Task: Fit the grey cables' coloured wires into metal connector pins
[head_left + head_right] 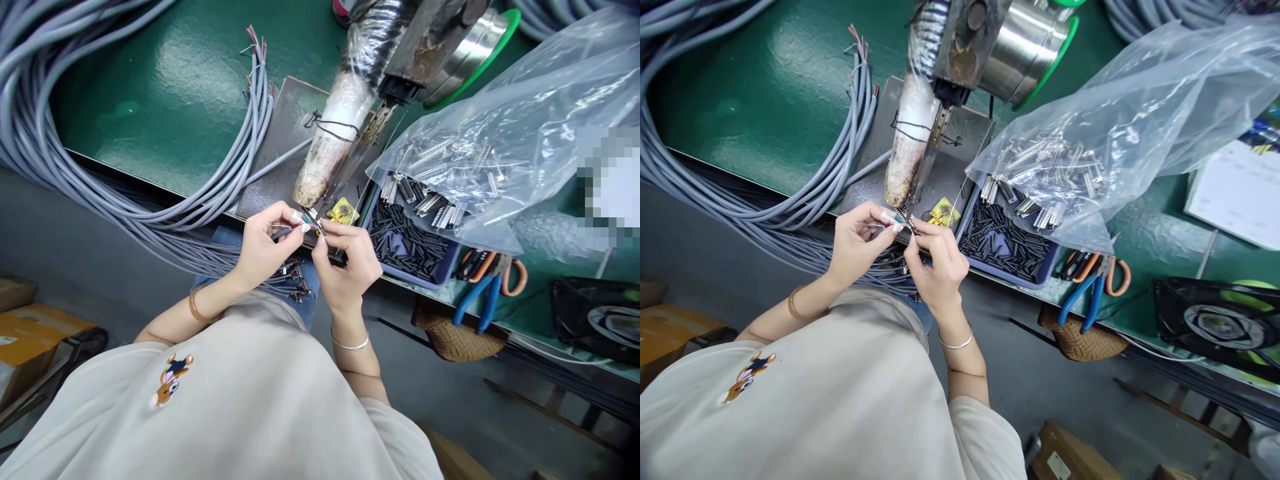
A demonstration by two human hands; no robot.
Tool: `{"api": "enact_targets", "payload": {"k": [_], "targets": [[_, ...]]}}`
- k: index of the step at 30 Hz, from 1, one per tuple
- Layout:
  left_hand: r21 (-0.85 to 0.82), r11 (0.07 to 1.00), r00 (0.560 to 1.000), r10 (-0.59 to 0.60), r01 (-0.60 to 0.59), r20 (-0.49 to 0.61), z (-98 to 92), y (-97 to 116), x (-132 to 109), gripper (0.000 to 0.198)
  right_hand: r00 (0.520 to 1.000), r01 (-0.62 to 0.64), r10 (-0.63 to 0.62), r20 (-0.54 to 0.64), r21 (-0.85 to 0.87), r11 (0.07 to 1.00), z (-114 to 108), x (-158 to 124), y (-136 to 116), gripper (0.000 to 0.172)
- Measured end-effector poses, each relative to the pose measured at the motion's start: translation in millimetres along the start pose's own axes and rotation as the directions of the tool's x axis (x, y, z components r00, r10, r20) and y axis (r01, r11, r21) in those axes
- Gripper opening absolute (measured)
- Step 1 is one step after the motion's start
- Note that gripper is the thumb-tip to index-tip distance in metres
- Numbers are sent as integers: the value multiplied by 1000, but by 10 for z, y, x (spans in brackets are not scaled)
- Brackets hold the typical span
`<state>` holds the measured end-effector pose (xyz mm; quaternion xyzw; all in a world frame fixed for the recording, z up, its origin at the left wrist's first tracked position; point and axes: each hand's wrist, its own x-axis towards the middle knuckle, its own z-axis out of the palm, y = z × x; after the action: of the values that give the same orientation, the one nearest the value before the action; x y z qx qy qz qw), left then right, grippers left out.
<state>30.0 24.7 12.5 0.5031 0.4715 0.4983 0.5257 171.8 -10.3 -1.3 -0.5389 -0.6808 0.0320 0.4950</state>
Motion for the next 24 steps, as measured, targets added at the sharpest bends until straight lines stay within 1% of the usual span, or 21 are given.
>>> {"api": "enact_targets", "payload": {"k": [6, 13, 19, 24], "targets": [[52, 998, 1000, 25, -25, -7, 16, -5, -1, 12, 1000, -8, 8, -5, 6, 1000, 23, 19, 16, 14], [66, 993, 995, 95, -96, 13, 7, 9, 1, 9, 1000, 6, -6, -19, -23, 1000, 10, 60, -25, 16], [54, 998, 999, 44, -44, 4, 1, 30, 12, 13, 999, 37, -36, 12, -50, 998, -27, 42, -31, 14], [65, 998, 999, -20, 18, 25, -9, 9, 15, 16, 990, 123, -113, 85, -127, 984, -50, 46, -23, 14]]}}
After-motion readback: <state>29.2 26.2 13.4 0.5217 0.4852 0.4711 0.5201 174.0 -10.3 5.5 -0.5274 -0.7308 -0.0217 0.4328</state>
